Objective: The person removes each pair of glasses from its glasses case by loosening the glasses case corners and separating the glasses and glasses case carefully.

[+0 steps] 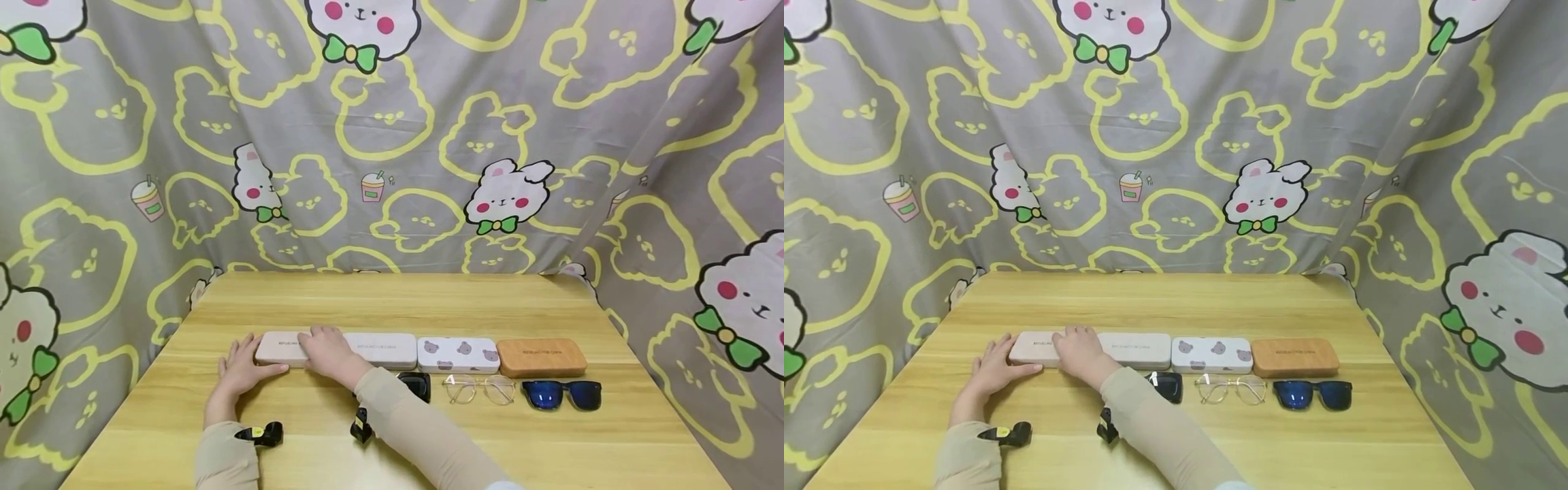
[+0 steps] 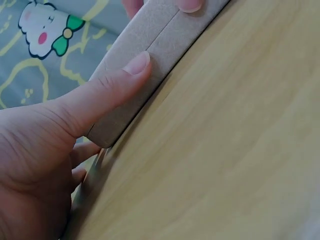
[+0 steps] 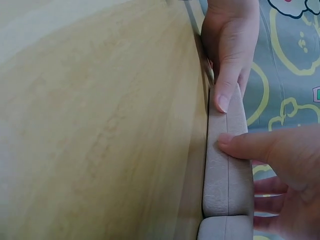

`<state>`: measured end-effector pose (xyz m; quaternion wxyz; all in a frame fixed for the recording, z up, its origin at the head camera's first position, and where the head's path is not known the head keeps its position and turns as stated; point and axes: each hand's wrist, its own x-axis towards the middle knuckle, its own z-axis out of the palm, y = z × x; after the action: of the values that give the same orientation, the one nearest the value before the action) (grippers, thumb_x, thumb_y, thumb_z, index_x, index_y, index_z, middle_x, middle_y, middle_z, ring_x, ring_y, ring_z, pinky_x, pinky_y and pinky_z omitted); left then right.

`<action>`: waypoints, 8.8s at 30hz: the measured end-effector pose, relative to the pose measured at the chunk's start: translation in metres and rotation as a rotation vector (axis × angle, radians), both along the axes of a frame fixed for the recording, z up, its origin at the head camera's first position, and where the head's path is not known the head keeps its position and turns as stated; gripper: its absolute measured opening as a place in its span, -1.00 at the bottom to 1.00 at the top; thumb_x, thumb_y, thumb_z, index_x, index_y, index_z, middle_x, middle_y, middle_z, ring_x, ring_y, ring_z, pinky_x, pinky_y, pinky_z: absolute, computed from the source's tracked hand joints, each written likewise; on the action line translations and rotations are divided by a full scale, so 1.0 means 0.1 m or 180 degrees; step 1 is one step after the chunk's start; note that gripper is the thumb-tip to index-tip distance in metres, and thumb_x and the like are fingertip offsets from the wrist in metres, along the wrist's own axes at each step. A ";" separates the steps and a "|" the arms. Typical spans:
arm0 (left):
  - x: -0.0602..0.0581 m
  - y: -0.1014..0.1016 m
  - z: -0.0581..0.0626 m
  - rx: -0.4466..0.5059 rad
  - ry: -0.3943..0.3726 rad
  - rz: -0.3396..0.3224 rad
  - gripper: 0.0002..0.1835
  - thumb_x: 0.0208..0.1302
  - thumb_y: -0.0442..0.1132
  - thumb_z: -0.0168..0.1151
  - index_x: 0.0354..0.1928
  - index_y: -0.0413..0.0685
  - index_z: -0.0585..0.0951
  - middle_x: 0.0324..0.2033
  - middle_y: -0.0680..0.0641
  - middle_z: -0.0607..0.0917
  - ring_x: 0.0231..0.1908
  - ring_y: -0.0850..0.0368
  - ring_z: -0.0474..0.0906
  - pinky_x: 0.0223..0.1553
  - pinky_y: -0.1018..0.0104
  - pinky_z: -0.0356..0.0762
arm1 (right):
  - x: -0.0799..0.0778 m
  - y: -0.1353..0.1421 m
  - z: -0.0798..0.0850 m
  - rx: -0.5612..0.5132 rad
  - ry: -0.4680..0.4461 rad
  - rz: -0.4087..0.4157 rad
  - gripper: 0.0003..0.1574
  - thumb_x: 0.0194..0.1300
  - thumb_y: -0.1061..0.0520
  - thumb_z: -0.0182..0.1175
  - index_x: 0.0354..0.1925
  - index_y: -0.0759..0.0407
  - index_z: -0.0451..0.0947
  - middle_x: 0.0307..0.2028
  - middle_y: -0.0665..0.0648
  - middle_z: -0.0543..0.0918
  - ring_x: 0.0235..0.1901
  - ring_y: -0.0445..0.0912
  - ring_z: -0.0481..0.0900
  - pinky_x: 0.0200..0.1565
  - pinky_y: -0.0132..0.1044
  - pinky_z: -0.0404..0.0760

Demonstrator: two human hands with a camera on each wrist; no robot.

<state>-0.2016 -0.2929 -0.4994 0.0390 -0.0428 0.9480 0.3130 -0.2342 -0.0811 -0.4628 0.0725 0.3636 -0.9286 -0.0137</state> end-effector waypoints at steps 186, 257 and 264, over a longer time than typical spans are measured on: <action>0.00 0.03 0.01 -0.0177 0.0109 -0.0013 0.15 -0.04 0.35 0.38 0.49 -0.10 0.14 0.48 -0.40 -0.05 0.45 -0.50 -0.34 0.29 -0.55 -0.45 | -0.14 -0.17 0.05 -0.0067 0.0327 -0.0143 -0.74 0.36 -0.11 0.16 -0.26 -0.11 0.75 0.34 0.05 0.36 0.37 -0.04 0.28 0.40 -0.18 0.26; 0.02 0.05 0.03 -0.0173 -0.0009 0.0021 0.13 -0.02 0.31 0.40 0.44 -0.23 0.18 0.49 -0.39 -0.08 0.46 -0.47 -0.38 0.32 -0.50 -0.47 | -0.01 -0.08 0.23 -0.0722 0.0579 0.0099 -0.73 0.40 0.05 0.12 -0.19 0.12 0.71 0.20 0.14 0.50 0.29 0.06 0.42 0.27 -0.06 0.50; 0.01 0.04 0.02 -0.0126 0.0022 0.0017 0.13 -0.03 0.32 0.40 0.45 -0.18 0.19 0.49 -0.40 -0.08 0.46 -0.48 -0.38 0.32 -0.50 -0.48 | 0.05 -0.02 0.25 -0.0814 0.0699 0.0223 -0.78 0.35 0.02 0.19 -0.23 0.08 0.71 0.20 0.15 0.51 0.29 0.08 0.42 0.30 -0.06 0.47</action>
<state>-0.2007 -0.2891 -0.4975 0.0340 -0.0450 0.9540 0.2944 -0.2289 -0.0836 -0.4373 0.2197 0.3798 -0.8961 0.0674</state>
